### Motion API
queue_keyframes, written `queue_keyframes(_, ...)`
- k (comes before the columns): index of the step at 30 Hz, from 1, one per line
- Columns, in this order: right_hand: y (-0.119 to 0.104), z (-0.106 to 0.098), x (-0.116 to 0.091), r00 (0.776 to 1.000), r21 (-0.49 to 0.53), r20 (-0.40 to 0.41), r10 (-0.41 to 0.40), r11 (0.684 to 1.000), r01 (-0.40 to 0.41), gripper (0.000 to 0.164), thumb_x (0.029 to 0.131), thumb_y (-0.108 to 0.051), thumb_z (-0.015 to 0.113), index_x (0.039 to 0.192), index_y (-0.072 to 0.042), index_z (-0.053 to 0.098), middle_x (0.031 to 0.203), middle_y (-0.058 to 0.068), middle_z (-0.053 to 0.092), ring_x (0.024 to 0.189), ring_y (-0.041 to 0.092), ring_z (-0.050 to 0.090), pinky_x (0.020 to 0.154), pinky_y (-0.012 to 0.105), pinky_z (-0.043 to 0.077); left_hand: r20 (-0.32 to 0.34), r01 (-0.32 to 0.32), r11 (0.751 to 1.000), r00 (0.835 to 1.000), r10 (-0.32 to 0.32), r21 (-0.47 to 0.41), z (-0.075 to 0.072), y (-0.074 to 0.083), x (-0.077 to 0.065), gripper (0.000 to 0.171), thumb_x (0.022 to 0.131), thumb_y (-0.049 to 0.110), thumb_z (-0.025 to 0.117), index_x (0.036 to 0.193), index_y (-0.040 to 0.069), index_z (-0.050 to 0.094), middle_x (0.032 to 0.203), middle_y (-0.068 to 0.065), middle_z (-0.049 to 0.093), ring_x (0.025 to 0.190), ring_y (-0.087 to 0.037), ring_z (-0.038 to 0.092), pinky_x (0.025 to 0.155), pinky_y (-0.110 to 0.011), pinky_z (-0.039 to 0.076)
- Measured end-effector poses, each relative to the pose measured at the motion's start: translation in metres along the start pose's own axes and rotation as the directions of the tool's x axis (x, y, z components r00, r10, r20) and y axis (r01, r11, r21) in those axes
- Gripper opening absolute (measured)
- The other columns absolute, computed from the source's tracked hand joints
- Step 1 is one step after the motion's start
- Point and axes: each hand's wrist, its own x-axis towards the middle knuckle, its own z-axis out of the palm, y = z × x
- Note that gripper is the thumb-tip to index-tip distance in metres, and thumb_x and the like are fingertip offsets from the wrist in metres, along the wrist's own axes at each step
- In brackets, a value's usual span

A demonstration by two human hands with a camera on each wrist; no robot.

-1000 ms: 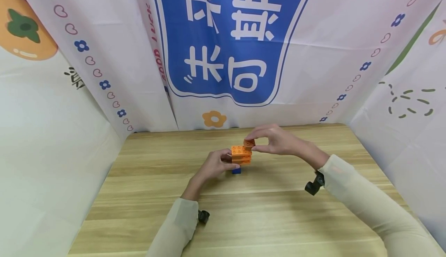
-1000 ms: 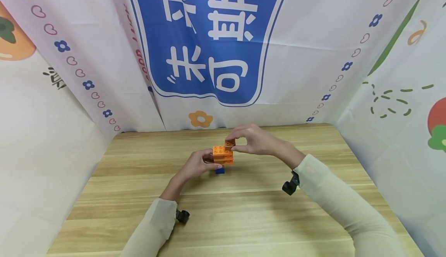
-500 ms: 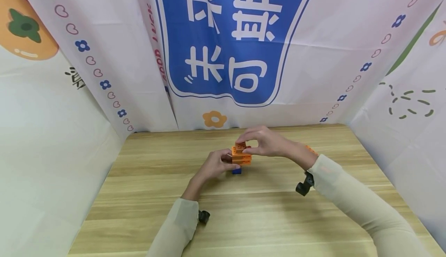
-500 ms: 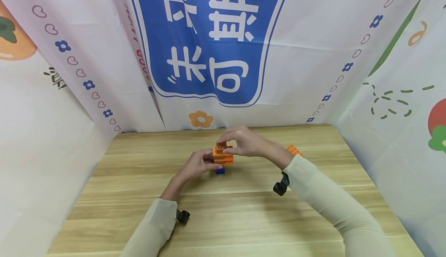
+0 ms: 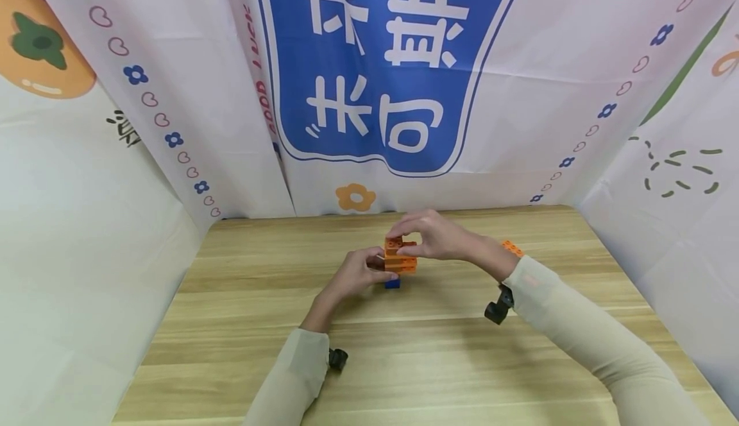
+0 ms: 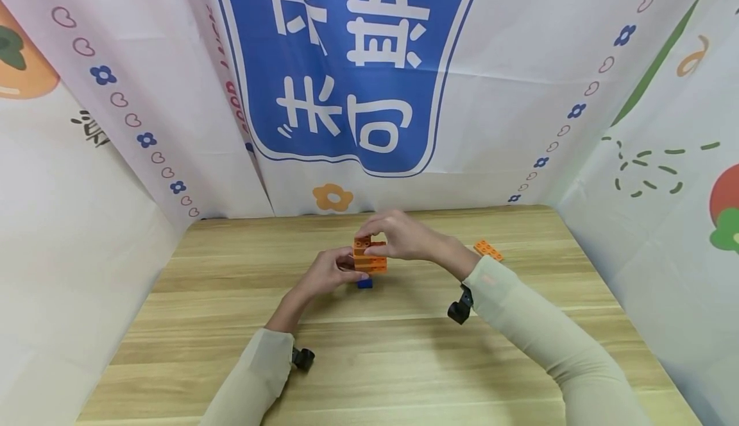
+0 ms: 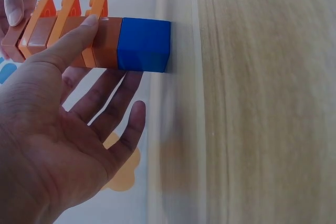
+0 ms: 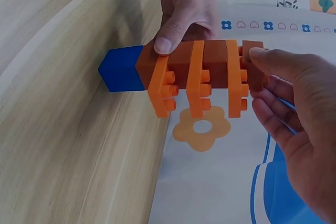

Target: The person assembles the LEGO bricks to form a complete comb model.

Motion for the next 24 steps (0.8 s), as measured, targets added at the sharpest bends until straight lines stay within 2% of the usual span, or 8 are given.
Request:
queue_keyframes(10, 0.0013, 0.0001, 0.0001, 0.998, 0.03, 0.024, 0.065, 0.997, -0.066, 0.031, 0.093, -0.012, 0.084, 0.121, 0.0, 0.078, 0.115, 0.009, 0.079, 0.107, 0.023, 0.075, 0.094, 0.036, 0.061, -0.003, 0.005, 1.0, 1.0, -0.005, -0.001, 0.0007, -0.0002, 0.0002, 0.024, 0.092, 0.02, 0.086, 0.112, 0.013, 0.076, 0.109, -0.001, 0.079, 0.098, -0.015, 0.074, 0.092, -0.039, 0.061)
queue_keyframes(24, 0.0002, -0.0017, 0.0021, 0.996, 0.069, 0.034, 0.085, 0.994, -0.088, 0.028, 0.095, -0.012, 0.082, 0.12, -0.001, 0.079, 0.112, 0.006, 0.08, 0.104, 0.02, 0.076, 0.093, 0.036, 0.061, -0.003, 0.009, 1.0, 1.0, -0.009, 0.003, 0.0008, 0.0011, -0.0005, 0.023, 0.092, 0.021, 0.086, 0.111, 0.015, 0.076, 0.109, 0.0, 0.079, 0.098, -0.015, 0.073, 0.094, -0.041, 0.06)
